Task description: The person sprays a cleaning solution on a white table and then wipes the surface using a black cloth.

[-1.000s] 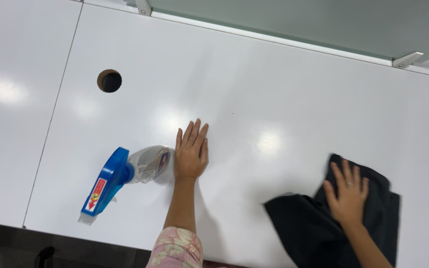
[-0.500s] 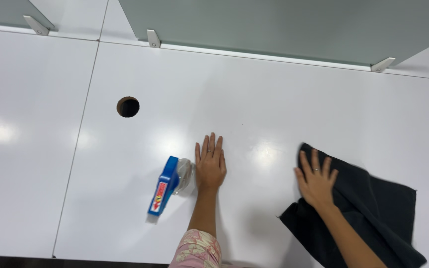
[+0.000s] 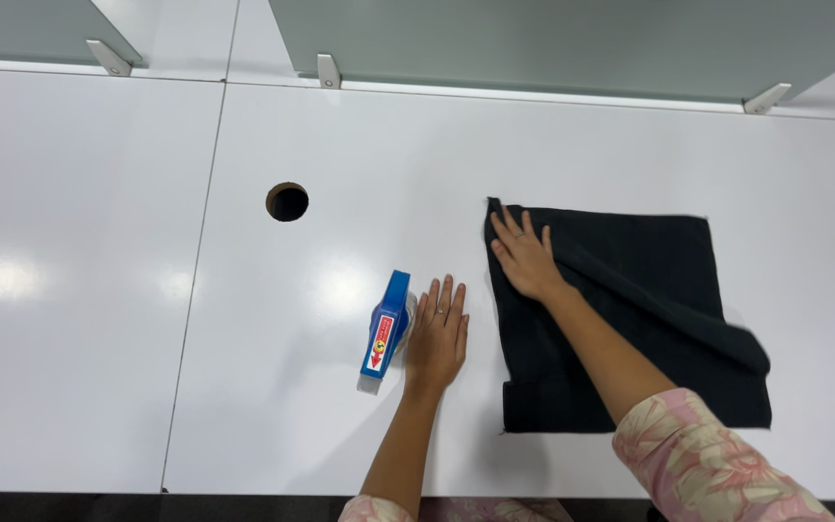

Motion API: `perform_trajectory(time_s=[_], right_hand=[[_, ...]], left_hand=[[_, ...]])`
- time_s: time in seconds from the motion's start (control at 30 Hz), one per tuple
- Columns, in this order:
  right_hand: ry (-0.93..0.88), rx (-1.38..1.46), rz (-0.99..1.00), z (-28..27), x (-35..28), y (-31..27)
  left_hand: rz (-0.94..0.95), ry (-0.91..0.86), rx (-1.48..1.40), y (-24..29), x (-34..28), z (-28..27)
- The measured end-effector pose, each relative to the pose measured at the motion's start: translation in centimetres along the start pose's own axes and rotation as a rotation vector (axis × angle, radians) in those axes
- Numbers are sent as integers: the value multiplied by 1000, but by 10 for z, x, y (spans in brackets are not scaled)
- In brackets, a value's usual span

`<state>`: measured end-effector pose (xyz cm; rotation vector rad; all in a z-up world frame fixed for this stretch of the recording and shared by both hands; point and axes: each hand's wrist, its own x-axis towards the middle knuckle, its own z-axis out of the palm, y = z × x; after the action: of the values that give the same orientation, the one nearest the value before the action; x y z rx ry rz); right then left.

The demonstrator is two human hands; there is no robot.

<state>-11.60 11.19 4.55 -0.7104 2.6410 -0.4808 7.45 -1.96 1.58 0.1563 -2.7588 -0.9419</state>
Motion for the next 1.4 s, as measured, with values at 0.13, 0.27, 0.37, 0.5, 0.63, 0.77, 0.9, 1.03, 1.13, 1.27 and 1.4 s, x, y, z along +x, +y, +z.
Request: perform_trajectory(time_s=[0.13, 0.27, 0.37, 0.5, 0.63, 0.77, 0.9, 1.03, 1.13, 1.27, 1.4], right_hand=[[122, -135, -160, 27, -67, -8], [175, -218, -288, 51, -173, -3], [128, -178, -326, 57, -251, 6], [44, -157, -287, 56, -317, 31], [9, -193, -238, 53, -360, 59], [-117, -192, 78, 42, -387, 90], [-4, -7, 431, 24, -392, 125], [324, 246, 406, 16, -353, 157], [354, 273, 441, 11, -299, 167], [219, 356, 319, -9, -242, 131], [108, 314, 140, -19, -192, 42]], left_hand=[[12, 20, 23, -3, 0, -1], [50, 49, 96, -7, 4, 5], [61, 38, 117, -7, 2, 7], [69, 27, 134, -6, 1, 8], [80, 28, 82, -5, -1, 4], [22, -14, 37, 1, -2, 1], [50, 64, -86, 5, -25, -4], [-110, 81, -457, 1, -72, -11], [-217, 188, -589, -7, -121, -28], [-432, 330, -569, -22, -166, -62], [-513, 484, -511, -49, -181, -95]])
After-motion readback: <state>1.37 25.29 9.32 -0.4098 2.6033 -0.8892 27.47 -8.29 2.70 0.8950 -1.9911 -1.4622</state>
